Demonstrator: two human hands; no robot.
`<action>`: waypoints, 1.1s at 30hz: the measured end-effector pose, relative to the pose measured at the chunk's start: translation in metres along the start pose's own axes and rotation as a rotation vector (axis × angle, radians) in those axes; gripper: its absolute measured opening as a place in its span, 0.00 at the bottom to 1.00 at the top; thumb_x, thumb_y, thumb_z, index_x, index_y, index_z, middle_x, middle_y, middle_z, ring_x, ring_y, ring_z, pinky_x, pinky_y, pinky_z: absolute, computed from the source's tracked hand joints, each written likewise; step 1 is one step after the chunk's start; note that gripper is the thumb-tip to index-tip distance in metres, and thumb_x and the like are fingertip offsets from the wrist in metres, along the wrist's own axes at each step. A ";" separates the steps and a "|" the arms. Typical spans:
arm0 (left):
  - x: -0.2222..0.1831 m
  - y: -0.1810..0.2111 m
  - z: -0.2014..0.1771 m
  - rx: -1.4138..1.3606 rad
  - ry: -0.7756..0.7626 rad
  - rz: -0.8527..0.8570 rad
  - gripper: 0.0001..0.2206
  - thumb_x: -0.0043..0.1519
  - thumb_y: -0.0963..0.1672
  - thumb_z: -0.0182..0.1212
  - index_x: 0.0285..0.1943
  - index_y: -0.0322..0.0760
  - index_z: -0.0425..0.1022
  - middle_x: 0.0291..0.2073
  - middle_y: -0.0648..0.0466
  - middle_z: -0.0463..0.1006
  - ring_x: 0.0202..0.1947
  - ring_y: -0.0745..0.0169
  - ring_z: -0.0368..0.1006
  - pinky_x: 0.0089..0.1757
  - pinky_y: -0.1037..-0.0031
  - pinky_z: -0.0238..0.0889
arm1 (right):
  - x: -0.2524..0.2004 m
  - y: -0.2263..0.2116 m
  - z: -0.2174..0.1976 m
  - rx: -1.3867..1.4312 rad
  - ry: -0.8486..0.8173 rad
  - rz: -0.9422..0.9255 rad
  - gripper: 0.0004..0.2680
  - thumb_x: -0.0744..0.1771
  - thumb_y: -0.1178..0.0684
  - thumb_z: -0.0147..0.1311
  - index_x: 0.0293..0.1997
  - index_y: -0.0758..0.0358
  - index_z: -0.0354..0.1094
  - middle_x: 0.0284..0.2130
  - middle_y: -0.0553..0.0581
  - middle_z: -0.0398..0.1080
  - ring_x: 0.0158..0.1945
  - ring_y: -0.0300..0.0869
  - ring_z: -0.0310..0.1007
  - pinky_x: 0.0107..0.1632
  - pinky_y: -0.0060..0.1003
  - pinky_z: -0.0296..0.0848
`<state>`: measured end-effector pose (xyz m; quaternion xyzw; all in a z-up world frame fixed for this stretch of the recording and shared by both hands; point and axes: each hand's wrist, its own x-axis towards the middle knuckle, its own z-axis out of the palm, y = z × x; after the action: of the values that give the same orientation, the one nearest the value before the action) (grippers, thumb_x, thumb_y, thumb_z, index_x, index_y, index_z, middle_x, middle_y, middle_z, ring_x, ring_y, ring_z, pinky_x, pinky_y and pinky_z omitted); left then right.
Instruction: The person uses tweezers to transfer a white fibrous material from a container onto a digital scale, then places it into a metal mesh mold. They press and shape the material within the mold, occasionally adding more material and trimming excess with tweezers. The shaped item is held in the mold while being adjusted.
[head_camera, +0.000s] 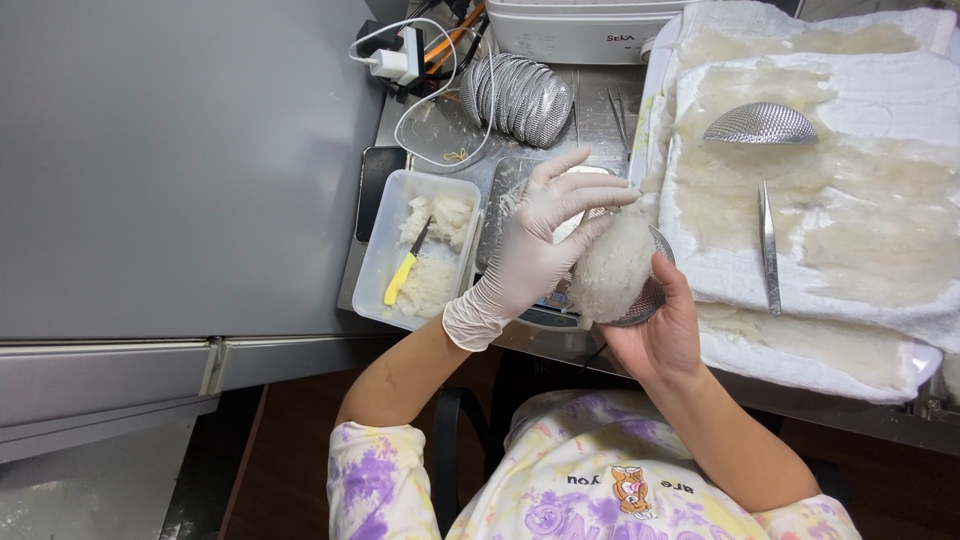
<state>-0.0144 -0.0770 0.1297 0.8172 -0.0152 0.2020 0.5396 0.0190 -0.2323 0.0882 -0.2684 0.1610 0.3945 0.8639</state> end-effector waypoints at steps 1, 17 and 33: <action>-0.001 0.003 -0.002 0.040 0.024 0.029 0.12 0.68 0.43 0.63 0.57 0.57 0.79 0.55 0.62 0.80 0.74 0.55 0.56 0.72 0.57 0.45 | 0.003 0.001 -0.005 0.043 -0.035 -0.014 0.19 0.67 0.42 0.46 0.62 0.60 0.64 0.57 0.57 0.70 0.58 0.50 0.70 0.64 0.58 0.66; -0.064 0.004 0.018 0.484 0.199 0.188 0.18 0.61 0.41 0.69 0.60 0.52 0.76 0.67 0.55 0.68 0.74 0.45 0.55 0.69 0.54 0.48 | 0.009 0.001 -0.013 0.075 0.010 -0.080 0.22 0.65 0.47 0.51 0.66 0.63 0.61 0.60 0.59 0.69 0.58 0.51 0.72 0.60 0.50 0.71; -0.064 0.000 0.032 0.513 0.255 0.215 0.21 0.63 0.40 0.65 0.65 0.50 0.73 0.67 0.53 0.69 0.72 0.42 0.58 0.68 0.54 0.51 | 0.005 -0.001 -0.004 0.135 0.004 -0.099 0.21 0.65 0.49 0.52 0.66 0.63 0.61 0.59 0.59 0.70 0.58 0.49 0.73 0.61 0.53 0.70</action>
<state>-0.0630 -0.1179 0.0969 0.8886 0.0178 0.3559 0.2886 0.0228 -0.2321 0.0822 -0.2180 0.1756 0.3390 0.8982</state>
